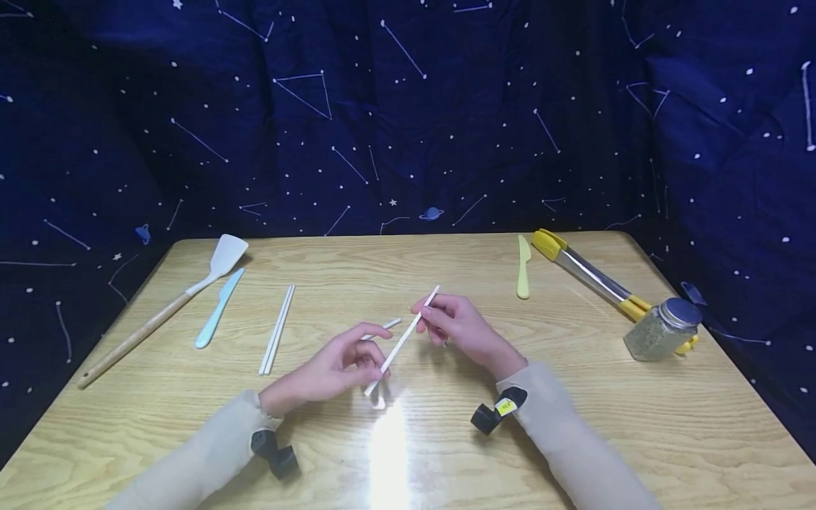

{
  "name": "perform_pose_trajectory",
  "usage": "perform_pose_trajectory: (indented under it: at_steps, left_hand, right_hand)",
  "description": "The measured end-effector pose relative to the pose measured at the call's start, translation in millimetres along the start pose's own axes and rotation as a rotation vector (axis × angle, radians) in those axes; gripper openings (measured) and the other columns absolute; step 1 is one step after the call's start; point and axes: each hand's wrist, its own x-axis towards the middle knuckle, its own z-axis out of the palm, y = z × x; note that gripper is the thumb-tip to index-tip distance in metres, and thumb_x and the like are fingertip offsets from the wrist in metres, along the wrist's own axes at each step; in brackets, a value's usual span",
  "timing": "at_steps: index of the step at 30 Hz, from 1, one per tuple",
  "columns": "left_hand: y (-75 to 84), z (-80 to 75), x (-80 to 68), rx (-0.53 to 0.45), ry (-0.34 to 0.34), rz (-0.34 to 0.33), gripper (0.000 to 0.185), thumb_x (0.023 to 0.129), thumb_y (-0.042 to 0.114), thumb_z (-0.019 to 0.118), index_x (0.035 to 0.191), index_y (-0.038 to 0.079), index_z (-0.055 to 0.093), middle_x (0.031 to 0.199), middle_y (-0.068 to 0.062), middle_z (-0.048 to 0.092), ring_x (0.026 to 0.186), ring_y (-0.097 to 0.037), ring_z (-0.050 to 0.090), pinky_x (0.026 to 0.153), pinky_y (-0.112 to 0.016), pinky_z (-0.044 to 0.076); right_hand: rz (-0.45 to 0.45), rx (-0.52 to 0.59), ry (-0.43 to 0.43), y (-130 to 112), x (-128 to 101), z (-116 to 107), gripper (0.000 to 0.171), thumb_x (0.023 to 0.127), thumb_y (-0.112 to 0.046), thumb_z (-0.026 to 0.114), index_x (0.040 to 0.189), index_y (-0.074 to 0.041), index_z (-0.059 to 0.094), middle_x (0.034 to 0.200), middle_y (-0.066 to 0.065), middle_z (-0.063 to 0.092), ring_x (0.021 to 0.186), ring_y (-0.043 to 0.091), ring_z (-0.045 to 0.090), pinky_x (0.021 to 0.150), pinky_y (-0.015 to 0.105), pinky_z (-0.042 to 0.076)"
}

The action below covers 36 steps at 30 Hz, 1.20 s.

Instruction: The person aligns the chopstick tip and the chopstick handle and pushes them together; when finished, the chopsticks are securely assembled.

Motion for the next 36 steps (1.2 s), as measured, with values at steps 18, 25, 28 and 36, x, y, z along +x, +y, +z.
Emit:
perform_pose_trajectory:
  at_steps: [18, 25, 28, 36]
  left_hand:
    - [5.4, 4.1, 1.8, 0.009, -0.063, 0.036, 0.066, 0.078, -0.003, 0.075, 0.136, 0.002, 0.043, 0.092, -0.024, 0.069, 0.064, -0.002, 0.052, 0.056, -0.016, 0.041]
    - [3.4, 3.5, 1.5, -0.019, -0.065, -0.003, 0.069, 0.076, -0.003, 0.076, 0.137, 0.005, 0.044, 0.094, -0.025, 0.069, 0.062, -0.004, 0.053, 0.057, -0.017, 0.043]
    - [0.9, 1.1, 0.5, -0.004, -0.066, -0.003, 0.069, 0.077, -0.002, 0.076, 0.137, 0.003, 0.043, 0.093, -0.023, 0.069, 0.062, -0.003, 0.055, 0.057, -0.018, 0.045]
    - [-6.0, -14.8, -2.3, 0.031, -0.035, -0.020, 0.069, 0.078, -0.003, 0.075, 0.137, -0.001, 0.041, 0.092, -0.023, 0.069, 0.060, -0.002, 0.050, 0.056, -0.017, 0.040]
  right_hand:
    - [0.005, -0.056, -0.133, -5, -1, 25, 0.023, 0.098, -0.008, 0.051, 0.112, 0.007, 0.062, 0.078, 0.019, 0.061, 0.057, 0.007, 0.049, 0.053, 0.024, 0.043]
    - [0.005, -0.043, -0.155, -4, -1, 26, 0.028, 0.099, -0.009, 0.049, 0.118, 0.008, 0.060, 0.080, 0.020, 0.061, 0.058, 0.007, 0.050, 0.054, 0.022, 0.043]
    - [0.012, -0.056, -0.159, -1, 0, 23, 0.031, 0.100, -0.010, 0.047, 0.122, 0.008, 0.057, 0.080, 0.010, 0.062, 0.059, 0.007, 0.050, 0.056, 0.021, 0.044]
    - [0.083, -0.158, -0.027, 4, 4, 3, 0.028, 0.099, -0.006, 0.046, 0.120, 0.010, 0.055, 0.080, 0.009, 0.061, 0.058, 0.009, 0.050, 0.053, 0.023, 0.043]
